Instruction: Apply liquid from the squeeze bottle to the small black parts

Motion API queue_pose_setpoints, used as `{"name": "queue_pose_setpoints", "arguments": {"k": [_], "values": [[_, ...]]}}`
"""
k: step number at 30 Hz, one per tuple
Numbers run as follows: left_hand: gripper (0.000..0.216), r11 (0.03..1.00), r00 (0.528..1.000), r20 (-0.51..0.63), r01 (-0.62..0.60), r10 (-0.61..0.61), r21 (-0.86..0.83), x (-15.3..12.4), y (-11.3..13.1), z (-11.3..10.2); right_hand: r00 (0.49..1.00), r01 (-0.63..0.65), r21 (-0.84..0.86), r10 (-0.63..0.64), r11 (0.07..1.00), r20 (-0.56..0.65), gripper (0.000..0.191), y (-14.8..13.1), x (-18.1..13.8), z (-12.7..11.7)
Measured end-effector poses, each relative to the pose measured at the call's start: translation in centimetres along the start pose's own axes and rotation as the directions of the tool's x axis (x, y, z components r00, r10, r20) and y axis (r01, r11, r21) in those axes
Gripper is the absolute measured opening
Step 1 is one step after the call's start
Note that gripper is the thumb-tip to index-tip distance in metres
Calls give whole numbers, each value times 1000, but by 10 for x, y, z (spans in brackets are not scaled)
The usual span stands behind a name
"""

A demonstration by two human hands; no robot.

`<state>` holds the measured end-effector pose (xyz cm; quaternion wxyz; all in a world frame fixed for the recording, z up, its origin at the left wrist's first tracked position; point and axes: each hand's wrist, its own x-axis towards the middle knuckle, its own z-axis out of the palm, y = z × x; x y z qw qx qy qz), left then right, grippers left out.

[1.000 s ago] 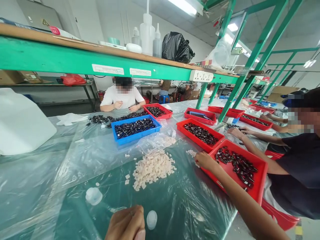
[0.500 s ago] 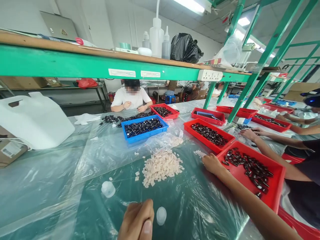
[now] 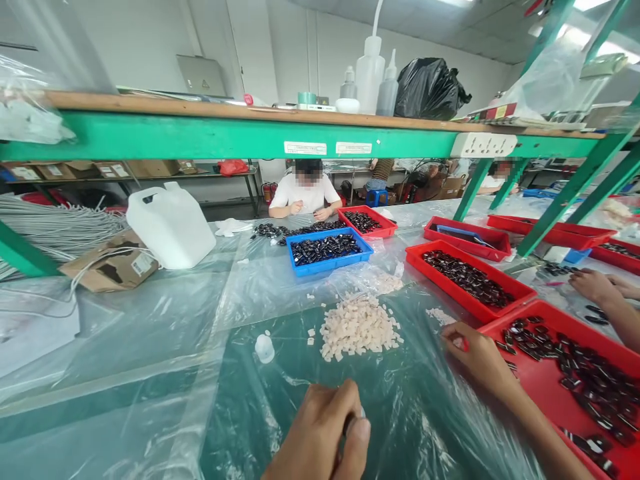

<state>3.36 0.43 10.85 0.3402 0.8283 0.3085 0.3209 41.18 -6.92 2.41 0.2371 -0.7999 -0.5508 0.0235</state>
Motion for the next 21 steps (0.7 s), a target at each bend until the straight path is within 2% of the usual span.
{"name": "queue_pose_setpoints", "arguments": {"k": [3, 9, 11, 15, 18, 21], "values": [[19, 999, 998, 48, 37, -35, -31, 7, -2, 5, 997, 62, 178, -54, 982, -50, 25, -26, -15, 3], [4, 992, 986, 127, 114, -107, -46, 15, -1, 1, 995, 0, 332, 31, 943, -90, 32, -51, -28, 27], [10, 989, 980, 148, 142, -133, -49, 16, 1, -3, 997, 8, 413, 24, 911, -72, 35, -65, -34, 28], [18, 981, 966, 208, 173, -150, -94, 16, 8, -9, 996, 62, 608, -6, 791, -94, 36, -119, -51, 12], [24, 971, 951, 269, 195, -152, -141, 14, 15, -15, 985, 122, 718, 8, 686, -174, 21, -167, -62, -7], [31, 932, 905, 385, 283, -180, -229, 13, 22, -24, 959, 226, 773, 5, 592, -284, 4, -206, -68, -18]]}}
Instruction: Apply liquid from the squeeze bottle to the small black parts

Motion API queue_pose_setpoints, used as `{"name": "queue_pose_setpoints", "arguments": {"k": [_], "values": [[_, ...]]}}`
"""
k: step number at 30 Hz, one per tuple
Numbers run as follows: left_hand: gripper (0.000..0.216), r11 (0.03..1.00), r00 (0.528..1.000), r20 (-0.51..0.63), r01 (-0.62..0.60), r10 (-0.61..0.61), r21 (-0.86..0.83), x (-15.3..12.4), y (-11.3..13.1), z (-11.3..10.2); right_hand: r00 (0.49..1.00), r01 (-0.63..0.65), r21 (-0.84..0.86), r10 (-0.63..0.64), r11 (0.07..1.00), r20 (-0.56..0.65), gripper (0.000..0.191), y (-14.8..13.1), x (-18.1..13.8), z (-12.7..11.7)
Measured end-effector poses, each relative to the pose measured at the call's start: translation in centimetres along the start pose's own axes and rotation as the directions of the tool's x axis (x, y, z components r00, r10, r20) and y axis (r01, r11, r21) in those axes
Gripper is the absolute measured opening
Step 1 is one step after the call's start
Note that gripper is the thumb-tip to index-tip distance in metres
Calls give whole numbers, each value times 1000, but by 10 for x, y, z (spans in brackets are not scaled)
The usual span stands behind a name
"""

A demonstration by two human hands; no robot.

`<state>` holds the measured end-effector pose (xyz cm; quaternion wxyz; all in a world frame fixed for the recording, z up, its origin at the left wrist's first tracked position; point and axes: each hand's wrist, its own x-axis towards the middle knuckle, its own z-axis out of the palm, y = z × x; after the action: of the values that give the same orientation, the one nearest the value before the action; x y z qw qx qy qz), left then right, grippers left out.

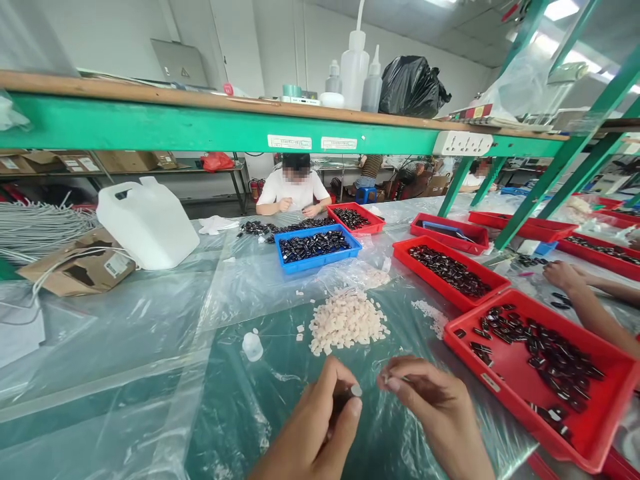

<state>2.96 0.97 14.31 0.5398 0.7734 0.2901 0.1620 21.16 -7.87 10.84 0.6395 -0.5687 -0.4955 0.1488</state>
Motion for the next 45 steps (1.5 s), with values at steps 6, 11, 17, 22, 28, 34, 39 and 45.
{"name": "queue_pose_setpoints", "arguments": {"k": [6, 11, 17, 22, 28, 34, 39, 45], "values": [[38, 985, 994, 104, 47, -30, -166, -5, 1, -8, 975, 199, 71, -190, 977, -112, 33, -19, -9, 33], [45, 973, 985, 173, 32, 8, -229, -2, -8, -12, 966, 236, 28, -231, 971, -115, 33, -20, -9, 37], [41, 975, 985, 171, 39, -1, -217, -3, -4, -14, 932, 353, -19, -354, 935, -78, 35, -30, -3, 34], [42, 952, 975, 172, -84, 139, -293, -2, -8, -11, 887, 462, -46, -462, 885, 19, 42, -32, 0, 27], [43, 946, 976, 159, -96, 152, -310, -3, -6, -12, 843, 538, -73, -535, 840, 58, 46, -32, -2, 25], [45, 951, 980, 136, -98, 143, -293, -5, -5, -12, 861, 508, -119, -505, 853, 58, 49, -30, -10, 28], [48, 932, 982, 164, -27, 92, -360, -8, -9, -11, 868, 490, -170, -461, 855, 183, 44, -34, -7, 22], [37, 765, 950, 180, -83, 253, -638, -6, -18, -9, 927, 353, 81, -360, 932, 102, 46, -28, -11, 28]]}}
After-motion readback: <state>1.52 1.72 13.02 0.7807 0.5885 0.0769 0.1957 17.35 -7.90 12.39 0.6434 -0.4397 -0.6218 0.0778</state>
